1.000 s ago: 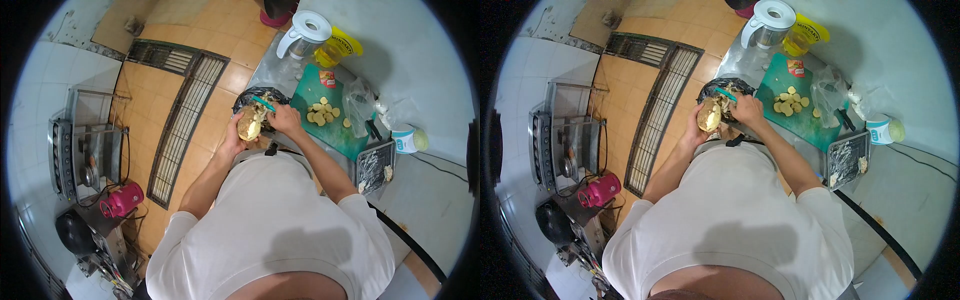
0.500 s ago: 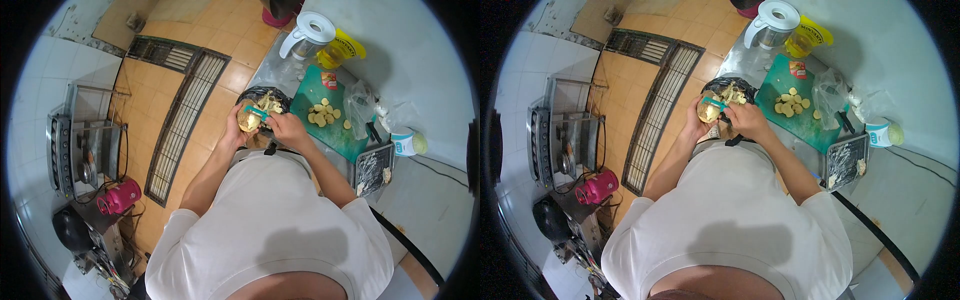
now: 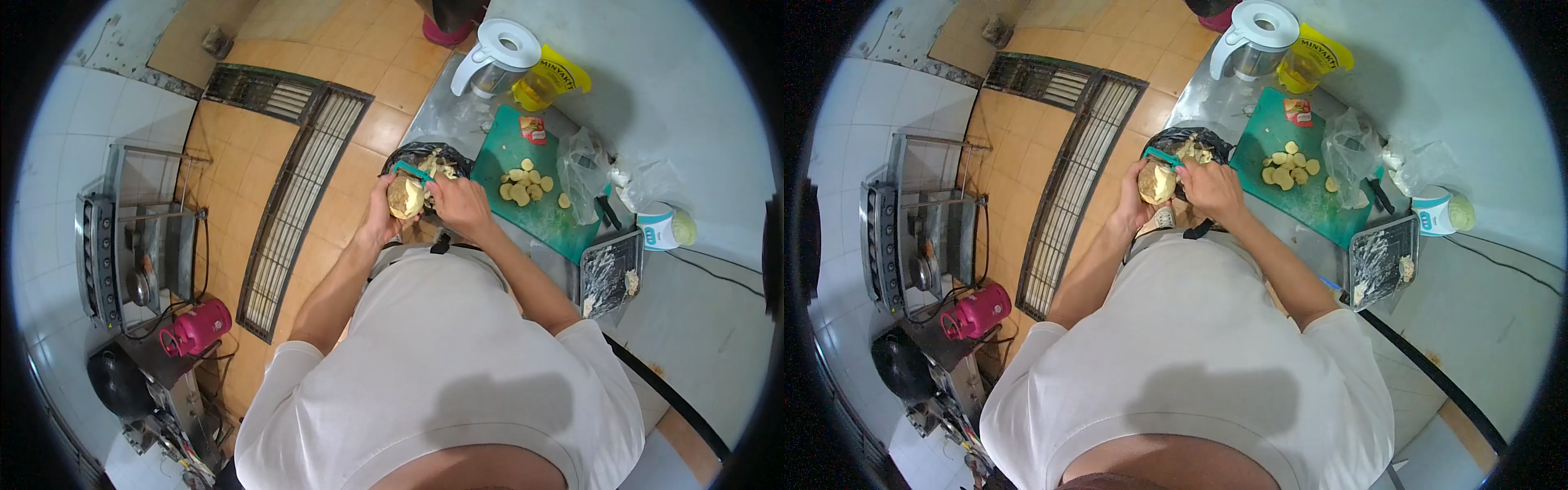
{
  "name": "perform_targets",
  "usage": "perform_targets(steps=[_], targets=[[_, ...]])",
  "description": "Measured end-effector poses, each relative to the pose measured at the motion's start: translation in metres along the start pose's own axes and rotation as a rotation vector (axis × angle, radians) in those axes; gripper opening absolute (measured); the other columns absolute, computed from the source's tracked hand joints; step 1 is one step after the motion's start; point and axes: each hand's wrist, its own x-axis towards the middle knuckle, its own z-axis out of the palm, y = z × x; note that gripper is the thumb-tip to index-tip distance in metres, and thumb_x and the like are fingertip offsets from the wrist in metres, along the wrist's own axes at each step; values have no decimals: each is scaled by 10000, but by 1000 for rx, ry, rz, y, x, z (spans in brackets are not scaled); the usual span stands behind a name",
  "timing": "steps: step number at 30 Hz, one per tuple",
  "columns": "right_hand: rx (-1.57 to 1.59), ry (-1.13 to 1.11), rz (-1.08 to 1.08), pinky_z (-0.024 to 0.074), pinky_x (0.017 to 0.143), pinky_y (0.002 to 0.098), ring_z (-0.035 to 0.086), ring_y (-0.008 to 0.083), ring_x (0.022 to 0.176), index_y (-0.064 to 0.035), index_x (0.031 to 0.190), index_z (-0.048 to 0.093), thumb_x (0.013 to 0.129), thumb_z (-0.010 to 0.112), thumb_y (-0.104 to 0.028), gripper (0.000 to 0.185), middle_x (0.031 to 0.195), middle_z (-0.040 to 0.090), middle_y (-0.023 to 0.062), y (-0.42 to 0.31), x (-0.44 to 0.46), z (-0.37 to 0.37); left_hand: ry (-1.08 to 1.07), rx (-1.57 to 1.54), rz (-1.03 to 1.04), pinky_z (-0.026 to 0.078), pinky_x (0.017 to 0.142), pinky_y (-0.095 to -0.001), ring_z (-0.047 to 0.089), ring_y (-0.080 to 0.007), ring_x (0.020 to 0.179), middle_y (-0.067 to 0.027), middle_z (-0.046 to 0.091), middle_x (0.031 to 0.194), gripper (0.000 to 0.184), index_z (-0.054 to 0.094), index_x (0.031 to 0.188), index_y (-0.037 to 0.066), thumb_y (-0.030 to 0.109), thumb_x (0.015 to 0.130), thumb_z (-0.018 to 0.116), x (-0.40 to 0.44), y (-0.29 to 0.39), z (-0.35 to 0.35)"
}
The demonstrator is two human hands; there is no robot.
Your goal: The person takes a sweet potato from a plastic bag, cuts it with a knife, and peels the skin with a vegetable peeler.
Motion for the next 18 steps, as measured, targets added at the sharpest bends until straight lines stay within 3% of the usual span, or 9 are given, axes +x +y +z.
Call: perform_targets(steps=[10, 15, 18], targets=[[-18, -104, 110, 500, 648, 568, 623, 481, 713, -58, 916, 631, 961, 500, -350, 323, 729, 640, 255, 32, 13, 35, -49, -7, -17, 532, 487, -385, 669, -273, 683, -117, 681, 898, 502, 588, 1152, 65, 490, 952, 412, -7, -12, -1], [-53, -97, 159, 518, 697, 546, 654, 441, 770, -67, 948, 648, 953, 509, -383, 346, 815, 669, 238, 45, 12, 44, -143, 45, 13, 540, 511, -404, 680, -267, 727, -118, 686, 944, 498, 583, 1181, 63, 474, 958, 412, -10, -11, -3], [-125, -4, 185, 522, 728, 542, 665, 425, 815, -76, 982, 656, 952, 503, -404, 363, 887, 683, 219, 46, 10, 40, -46, 49, 35, 544, 517, -402, 683, -262, 745, -116, 687, 948, 497, 579, 1186, 60, 471, 955, 423, -11, -12, -7]])
